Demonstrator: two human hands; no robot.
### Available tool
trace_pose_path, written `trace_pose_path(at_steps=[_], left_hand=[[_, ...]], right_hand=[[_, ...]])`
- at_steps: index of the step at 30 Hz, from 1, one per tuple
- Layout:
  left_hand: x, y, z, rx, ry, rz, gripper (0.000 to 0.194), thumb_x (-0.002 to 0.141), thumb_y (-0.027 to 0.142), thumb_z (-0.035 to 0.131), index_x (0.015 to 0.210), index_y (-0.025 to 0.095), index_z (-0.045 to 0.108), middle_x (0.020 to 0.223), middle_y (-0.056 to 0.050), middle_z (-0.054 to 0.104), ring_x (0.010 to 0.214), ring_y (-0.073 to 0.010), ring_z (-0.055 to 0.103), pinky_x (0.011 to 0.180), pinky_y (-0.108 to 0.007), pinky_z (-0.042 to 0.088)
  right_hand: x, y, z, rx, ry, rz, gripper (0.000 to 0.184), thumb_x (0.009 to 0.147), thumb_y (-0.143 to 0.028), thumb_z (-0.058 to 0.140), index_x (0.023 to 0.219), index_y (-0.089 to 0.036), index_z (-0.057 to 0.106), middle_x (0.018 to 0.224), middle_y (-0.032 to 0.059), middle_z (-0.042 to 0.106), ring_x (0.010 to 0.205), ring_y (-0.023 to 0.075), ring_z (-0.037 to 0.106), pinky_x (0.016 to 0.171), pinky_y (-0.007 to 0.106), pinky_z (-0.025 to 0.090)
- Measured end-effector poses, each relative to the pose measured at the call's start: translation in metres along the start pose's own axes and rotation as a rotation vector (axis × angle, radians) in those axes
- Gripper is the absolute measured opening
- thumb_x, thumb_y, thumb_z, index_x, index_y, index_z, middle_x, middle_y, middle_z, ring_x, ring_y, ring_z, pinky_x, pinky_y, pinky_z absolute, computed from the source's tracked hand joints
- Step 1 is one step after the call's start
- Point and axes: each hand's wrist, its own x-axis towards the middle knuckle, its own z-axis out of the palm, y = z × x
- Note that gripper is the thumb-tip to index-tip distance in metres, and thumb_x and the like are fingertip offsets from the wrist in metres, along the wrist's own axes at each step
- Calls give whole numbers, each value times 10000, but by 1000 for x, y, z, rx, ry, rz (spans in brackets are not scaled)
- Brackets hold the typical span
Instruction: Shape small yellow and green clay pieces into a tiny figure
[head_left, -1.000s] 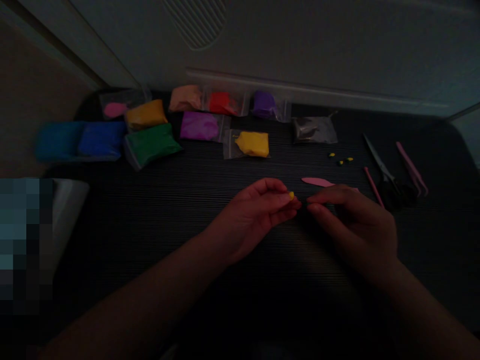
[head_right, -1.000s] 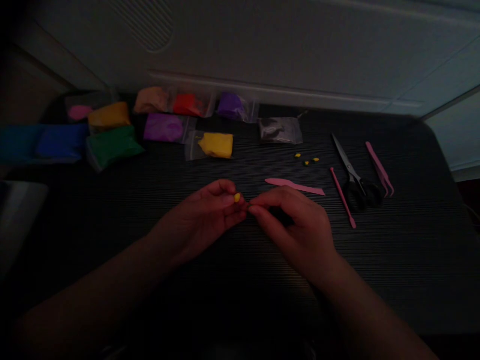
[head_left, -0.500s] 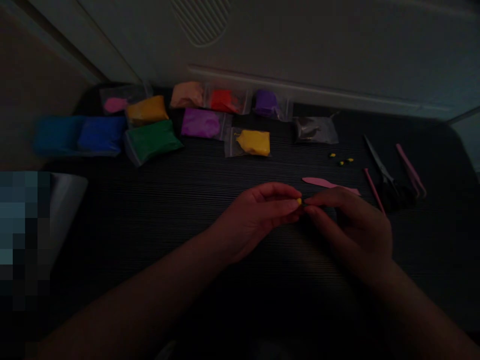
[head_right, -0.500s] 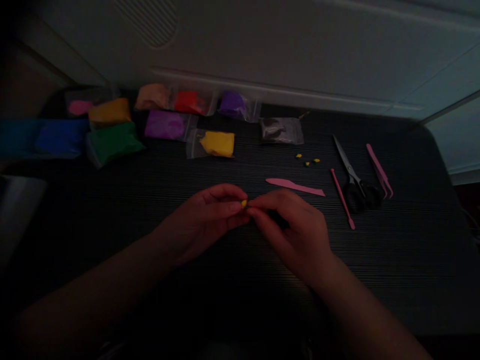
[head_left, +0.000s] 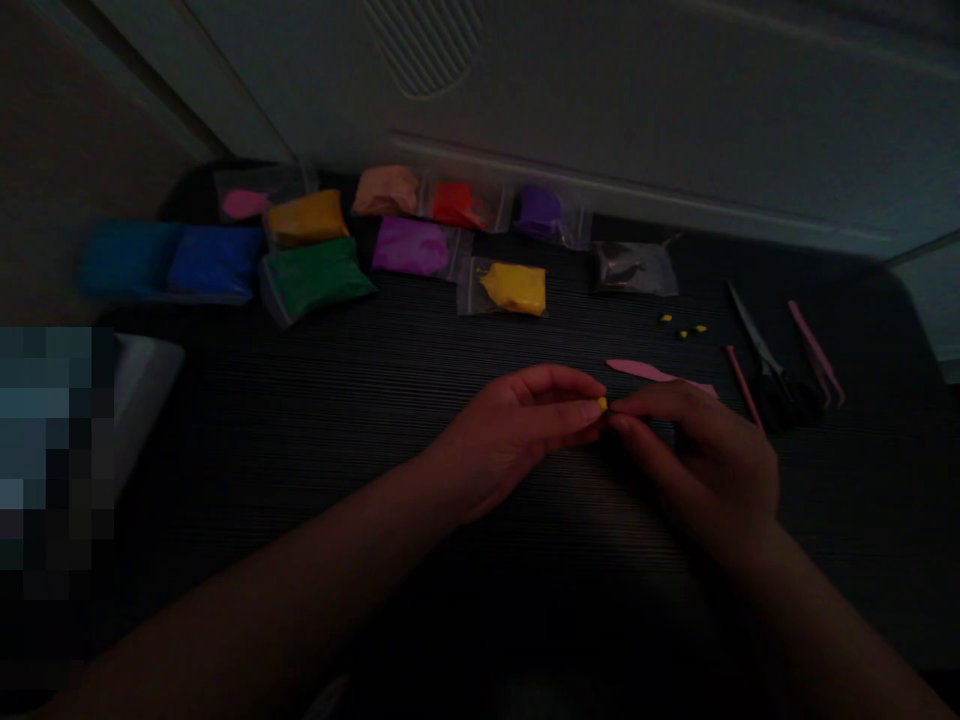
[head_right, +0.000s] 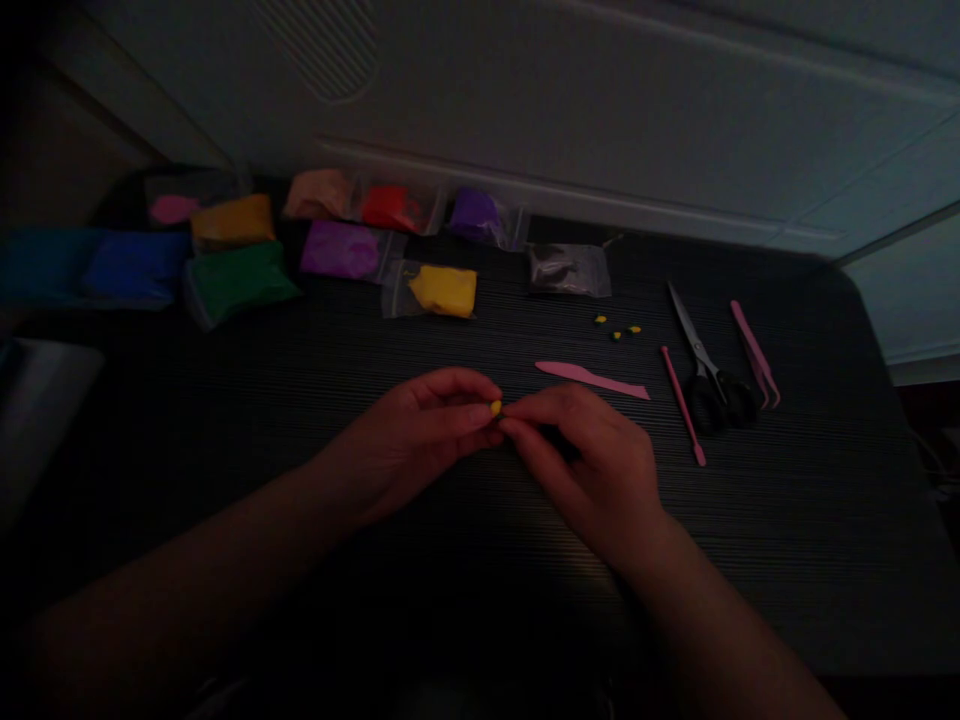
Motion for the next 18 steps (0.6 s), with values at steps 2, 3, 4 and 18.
trace_pose_path(at_steps=[2,3,4,18], left_hand=[[0,0,0,-2,7,-1,103,676,120,631,772,157,631,772,18,604,754,-83,566,768,-234,429],[0,0,0,-2,9,-4,103,671,120,636,767,157,632,769,18,604,752,-82,565,769,-235,427],[0,0,0,-3,10,-5,103,666,119,640,762,156,633,766,18,604,748,-81,564,769,-235,426],[-1,0,0,-9,-4,-23,90,688,121,623,773,152,623,780,14,601,775,-87,566,776,-235,431]], right_hand=[[0,0,0,-25,0,-4,75,775,-253,541,847,-259,561,810,0,627,748,165,574,674,320,434],[0,0,0,-37,2,-8,76,774,-256,540,848,-261,562,812,2,627,747,167,575,662,320,434],[0,0,-1,-47,2,-11,79,774,-257,541,850,-260,561,814,5,627,743,169,575,651,319,435],[0,0,-2,-6,-2,-58,97,758,-199,550,847,-237,552,809,-2,625,747,150,578,695,304,434]])
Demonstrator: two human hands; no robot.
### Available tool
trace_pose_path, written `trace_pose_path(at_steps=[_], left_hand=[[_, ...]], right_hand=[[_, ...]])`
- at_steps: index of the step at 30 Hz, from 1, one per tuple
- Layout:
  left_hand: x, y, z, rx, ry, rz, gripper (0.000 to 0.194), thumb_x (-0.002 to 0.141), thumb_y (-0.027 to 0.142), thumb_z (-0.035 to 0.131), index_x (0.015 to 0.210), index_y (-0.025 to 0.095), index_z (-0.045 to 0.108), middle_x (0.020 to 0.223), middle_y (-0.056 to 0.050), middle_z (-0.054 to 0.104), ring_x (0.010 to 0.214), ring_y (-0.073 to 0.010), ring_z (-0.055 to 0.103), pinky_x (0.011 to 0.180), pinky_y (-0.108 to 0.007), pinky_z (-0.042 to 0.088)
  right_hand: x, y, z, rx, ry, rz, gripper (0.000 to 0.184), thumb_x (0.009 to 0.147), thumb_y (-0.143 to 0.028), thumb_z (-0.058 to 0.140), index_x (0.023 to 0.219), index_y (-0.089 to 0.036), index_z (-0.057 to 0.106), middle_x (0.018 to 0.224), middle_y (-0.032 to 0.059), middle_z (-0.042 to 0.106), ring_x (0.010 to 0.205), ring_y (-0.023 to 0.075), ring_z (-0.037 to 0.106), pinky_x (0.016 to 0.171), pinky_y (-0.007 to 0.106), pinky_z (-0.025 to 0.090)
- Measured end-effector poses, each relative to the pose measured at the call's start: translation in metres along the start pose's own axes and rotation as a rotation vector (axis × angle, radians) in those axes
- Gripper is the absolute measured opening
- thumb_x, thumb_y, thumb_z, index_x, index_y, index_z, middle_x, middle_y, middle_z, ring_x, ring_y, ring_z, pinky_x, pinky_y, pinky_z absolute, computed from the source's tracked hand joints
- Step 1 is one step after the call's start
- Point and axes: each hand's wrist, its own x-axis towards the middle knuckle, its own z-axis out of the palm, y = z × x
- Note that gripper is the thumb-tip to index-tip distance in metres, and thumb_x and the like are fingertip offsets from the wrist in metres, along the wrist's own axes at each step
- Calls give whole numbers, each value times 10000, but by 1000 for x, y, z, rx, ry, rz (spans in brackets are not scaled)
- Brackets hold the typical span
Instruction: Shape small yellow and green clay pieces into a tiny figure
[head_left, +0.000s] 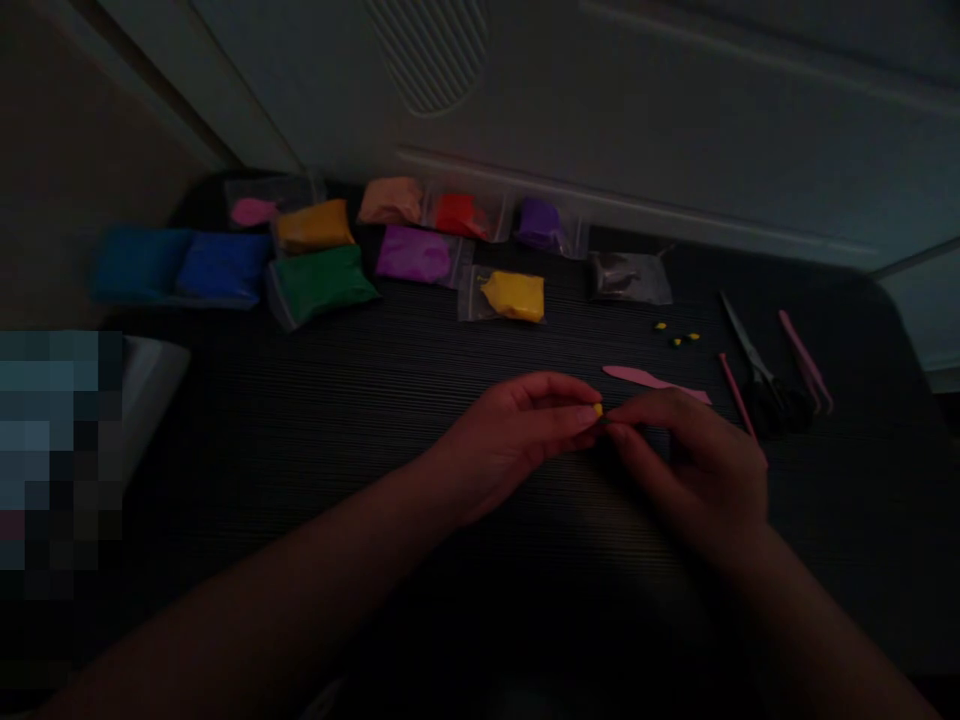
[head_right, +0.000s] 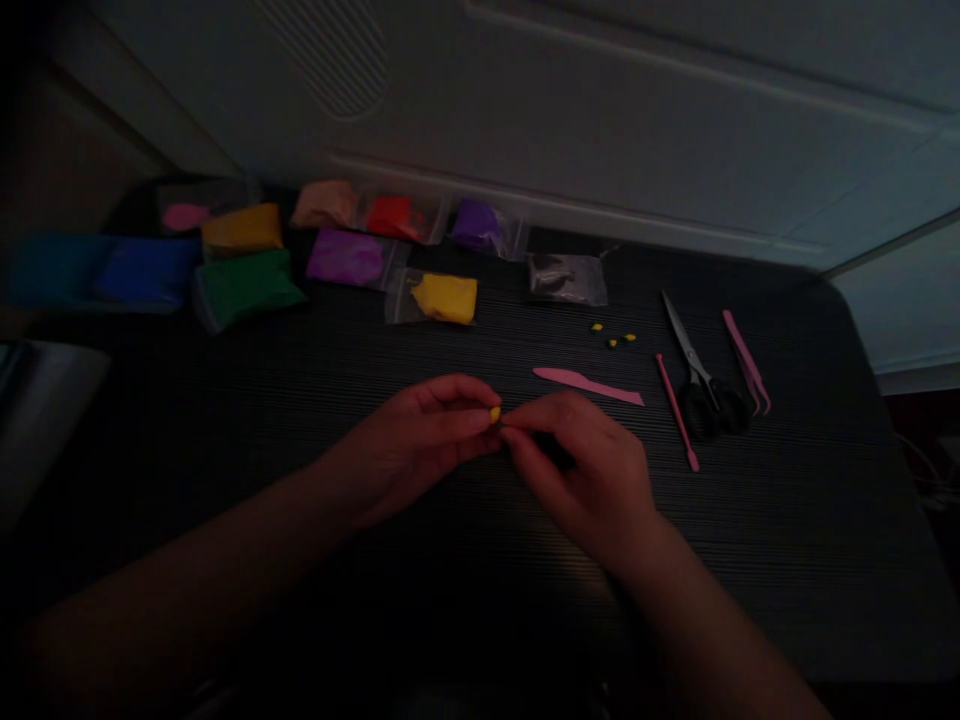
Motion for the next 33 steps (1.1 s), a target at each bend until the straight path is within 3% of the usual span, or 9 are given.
trace_pose_path(at_steps=[33], left_hand=[[1,-3,0,11,-9,14,97,688,116,624,777,145,600,769,23,589,760,-74,556,779,-230,417]], right_hand=[[0,1,3,-50,99,-117,117,732,-152,587,835,-200,561,768,-15,628,713,115,576,670,254,442]])
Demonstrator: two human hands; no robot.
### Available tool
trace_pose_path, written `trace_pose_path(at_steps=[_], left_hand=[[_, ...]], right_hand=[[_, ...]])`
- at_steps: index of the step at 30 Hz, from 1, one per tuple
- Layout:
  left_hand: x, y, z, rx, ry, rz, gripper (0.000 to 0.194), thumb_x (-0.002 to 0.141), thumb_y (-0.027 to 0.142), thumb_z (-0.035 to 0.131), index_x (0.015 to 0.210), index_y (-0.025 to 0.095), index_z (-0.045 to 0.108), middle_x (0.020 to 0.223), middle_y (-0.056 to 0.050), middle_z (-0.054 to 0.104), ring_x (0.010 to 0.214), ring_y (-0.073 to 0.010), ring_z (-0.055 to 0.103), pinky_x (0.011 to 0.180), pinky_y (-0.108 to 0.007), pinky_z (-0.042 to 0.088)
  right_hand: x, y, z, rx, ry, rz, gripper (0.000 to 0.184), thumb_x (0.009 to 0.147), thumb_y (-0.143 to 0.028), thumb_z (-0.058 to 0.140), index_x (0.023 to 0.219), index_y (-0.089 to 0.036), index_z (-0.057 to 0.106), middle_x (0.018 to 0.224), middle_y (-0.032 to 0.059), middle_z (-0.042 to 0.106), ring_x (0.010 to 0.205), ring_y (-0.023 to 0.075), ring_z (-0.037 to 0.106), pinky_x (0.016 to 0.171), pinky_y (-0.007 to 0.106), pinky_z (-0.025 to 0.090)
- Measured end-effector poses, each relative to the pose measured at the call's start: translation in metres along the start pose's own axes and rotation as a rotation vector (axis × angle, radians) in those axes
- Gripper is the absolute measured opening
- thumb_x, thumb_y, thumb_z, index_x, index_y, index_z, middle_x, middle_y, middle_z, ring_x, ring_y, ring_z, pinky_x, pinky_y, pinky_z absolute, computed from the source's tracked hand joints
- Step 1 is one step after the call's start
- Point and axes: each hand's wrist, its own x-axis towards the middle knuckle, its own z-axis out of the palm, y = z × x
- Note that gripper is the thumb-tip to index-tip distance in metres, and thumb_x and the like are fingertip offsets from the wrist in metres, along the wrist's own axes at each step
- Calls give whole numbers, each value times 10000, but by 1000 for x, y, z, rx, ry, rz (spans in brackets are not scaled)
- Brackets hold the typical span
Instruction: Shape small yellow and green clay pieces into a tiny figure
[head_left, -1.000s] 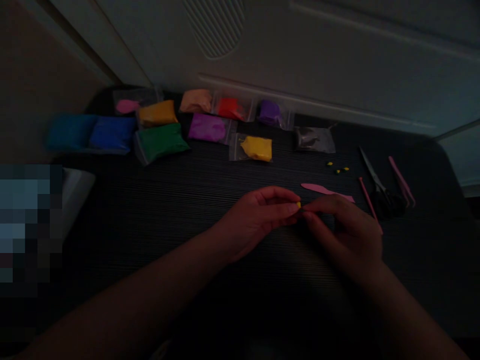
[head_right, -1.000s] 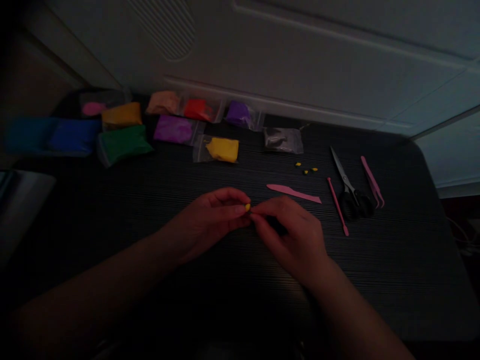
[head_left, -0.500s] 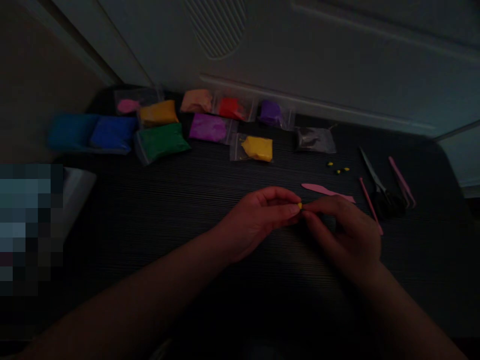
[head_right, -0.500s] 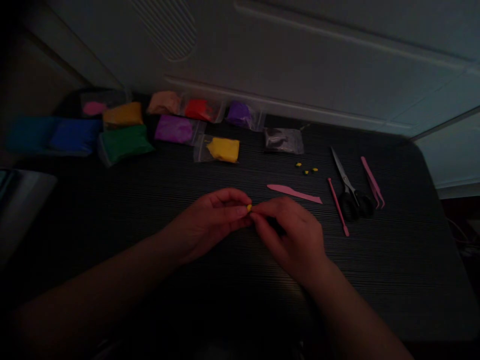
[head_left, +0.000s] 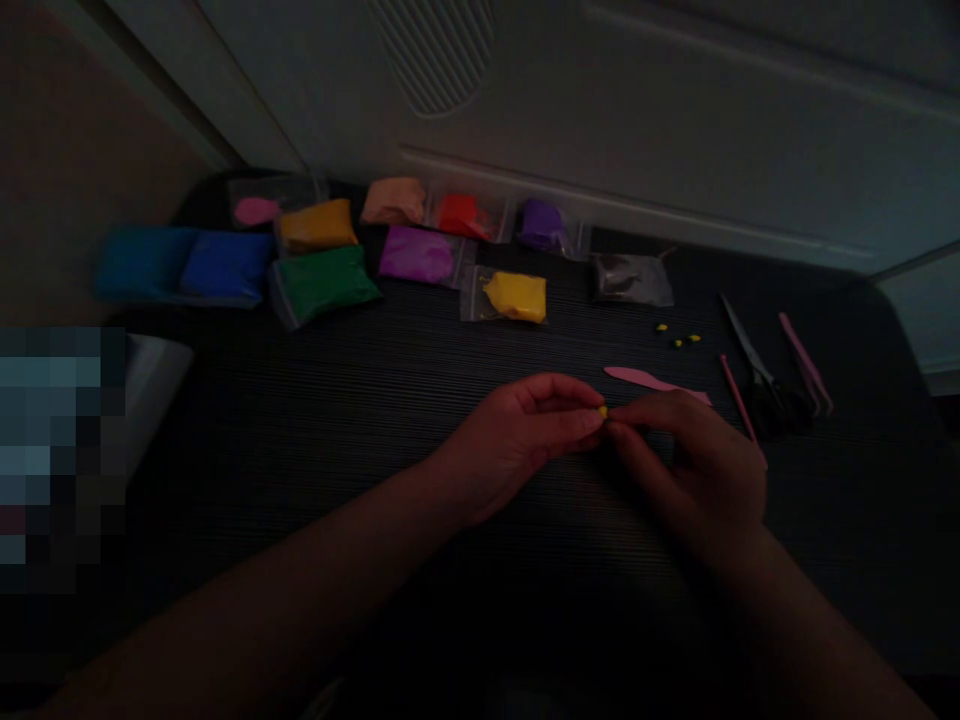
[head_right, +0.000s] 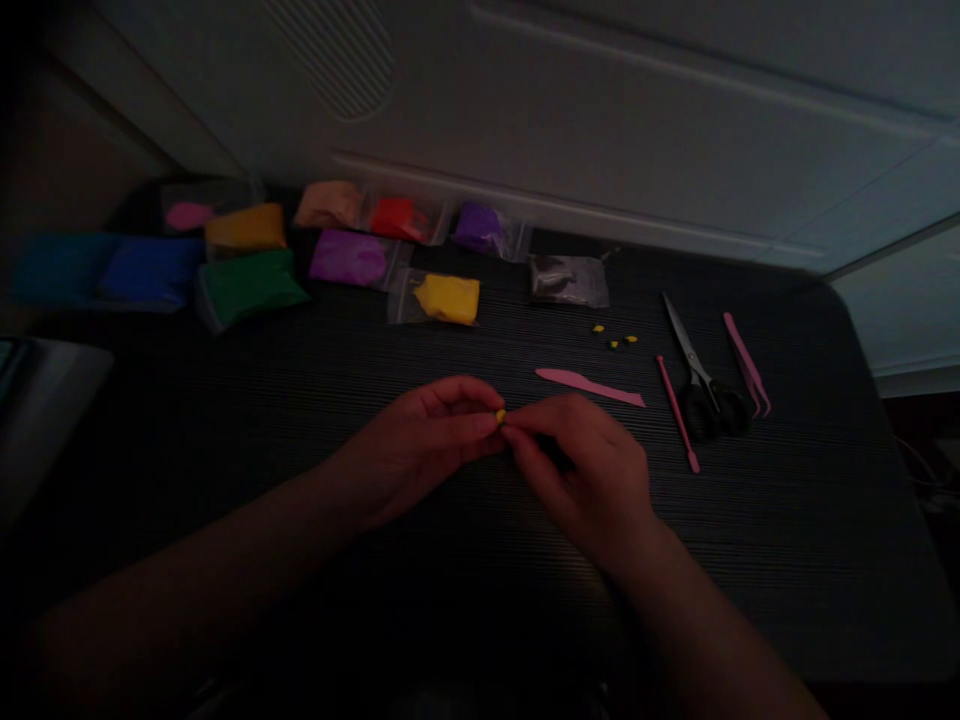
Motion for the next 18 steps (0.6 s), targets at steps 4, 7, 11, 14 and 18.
trace_pose_path(at_steps=[4,7,11,14,18], left_hand=[[0,-1,0,6,4,24,108,685,108,624,768,157,577,756,32,582,743,-69,554,758,-226,416],[0,-1,-1,26,8,23,88,683,108,625,739,150,570,749,29,583,736,-65,552,757,-217,408],[0,-1,-1,44,4,18,66,687,115,622,718,142,570,748,24,580,739,-67,550,758,-217,403],[0,0,-1,52,-3,12,67,689,113,619,719,141,567,742,26,577,746,-72,550,759,-223,400],[0,1,-1,59,-22,15,95,687,103,619,747,149,562,736,33,584,729,-65,554,748,-214,395]], right_hand=[[0,1,1,5,14,-3,129,730,-142,589,837,-204,553,772,-17,625,724,116,571,682,262,439],[0,1,2,21,36,-16,143,724,-134,592,839,-204,544,771,-17,622,725,120,569,697,274,439],[-1,0,2,45,37,-13,168,715,-117,594,851,-200,540,766,-13,611,718,117,561,664,261,442],[-1,0,2,50,51,-2,227,710,-118,597,915,-197,537,774,-6,601,711,116,555,650,253,446],[0,1,1,56,-13,1,296,734,-128,565,1023,-183,525,833,18,610,758,132,565,718,286,449]])
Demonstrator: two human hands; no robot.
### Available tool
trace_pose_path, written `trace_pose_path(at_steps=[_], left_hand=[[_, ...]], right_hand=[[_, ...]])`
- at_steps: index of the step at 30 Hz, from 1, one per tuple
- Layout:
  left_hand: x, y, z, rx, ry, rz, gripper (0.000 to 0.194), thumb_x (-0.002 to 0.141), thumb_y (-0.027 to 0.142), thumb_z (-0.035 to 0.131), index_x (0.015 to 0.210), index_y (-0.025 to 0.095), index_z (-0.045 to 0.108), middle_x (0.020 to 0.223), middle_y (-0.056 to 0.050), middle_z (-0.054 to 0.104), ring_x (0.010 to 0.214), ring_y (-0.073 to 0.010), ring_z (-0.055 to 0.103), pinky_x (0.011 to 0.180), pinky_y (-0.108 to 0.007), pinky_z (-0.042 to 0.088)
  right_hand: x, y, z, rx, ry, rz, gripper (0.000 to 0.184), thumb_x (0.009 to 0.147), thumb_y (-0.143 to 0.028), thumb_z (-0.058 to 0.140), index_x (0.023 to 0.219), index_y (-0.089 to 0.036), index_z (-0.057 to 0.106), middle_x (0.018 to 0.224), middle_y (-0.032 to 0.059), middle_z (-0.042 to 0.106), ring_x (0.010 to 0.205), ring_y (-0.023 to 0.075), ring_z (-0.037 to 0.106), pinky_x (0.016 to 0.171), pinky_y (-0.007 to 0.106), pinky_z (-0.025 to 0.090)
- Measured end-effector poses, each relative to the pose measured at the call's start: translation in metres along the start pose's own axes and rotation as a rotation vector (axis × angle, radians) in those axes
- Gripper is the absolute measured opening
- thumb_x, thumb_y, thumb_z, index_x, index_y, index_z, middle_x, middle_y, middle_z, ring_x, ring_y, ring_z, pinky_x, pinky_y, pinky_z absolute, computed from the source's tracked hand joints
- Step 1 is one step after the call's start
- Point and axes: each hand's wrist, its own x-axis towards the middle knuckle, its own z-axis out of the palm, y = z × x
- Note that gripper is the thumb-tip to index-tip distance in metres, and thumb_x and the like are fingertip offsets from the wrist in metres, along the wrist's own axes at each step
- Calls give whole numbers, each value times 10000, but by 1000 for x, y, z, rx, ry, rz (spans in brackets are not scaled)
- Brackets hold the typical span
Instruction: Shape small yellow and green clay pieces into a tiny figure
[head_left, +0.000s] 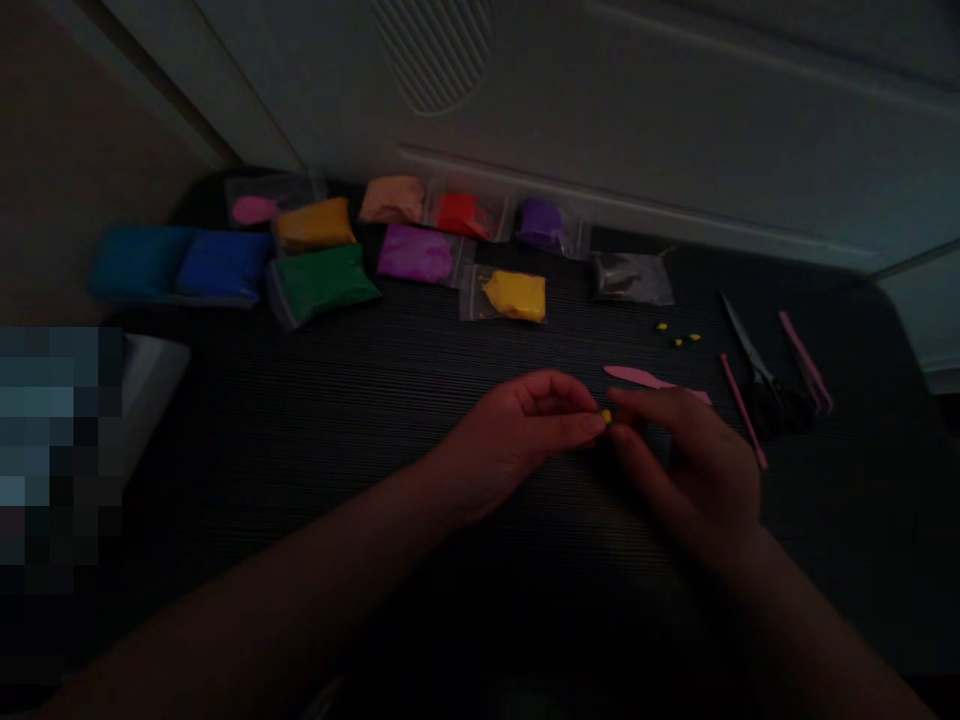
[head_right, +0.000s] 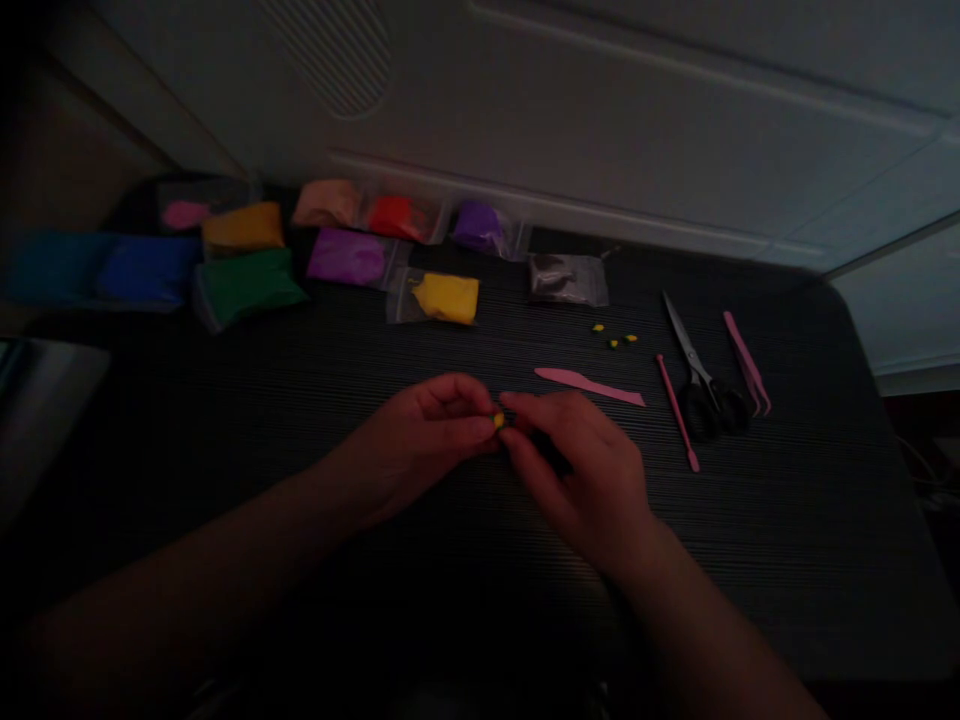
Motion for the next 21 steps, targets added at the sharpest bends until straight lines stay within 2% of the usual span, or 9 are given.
trace_pose_path(at_steps=[5,21], left_hand=[[0,1,-1,18,-18,-4,109,683,98,623,741,155,551,730,31,603,680,-48,554,681,-177,385],[-3,0,2,124,83,37,76,649,172,657,709,164,611,725,24,612,690,-88,540,703,-236,381]], right_hand=[[0,0,-2,15,-24,-11,231,743,-136,554,967,-192,553,870,32,624,799,156,576,760,321,442],[2,-1,-1,26,65,-38,285,709,-95,586,965,-206,530,805,15,608,725,141,565,659,296,465]])
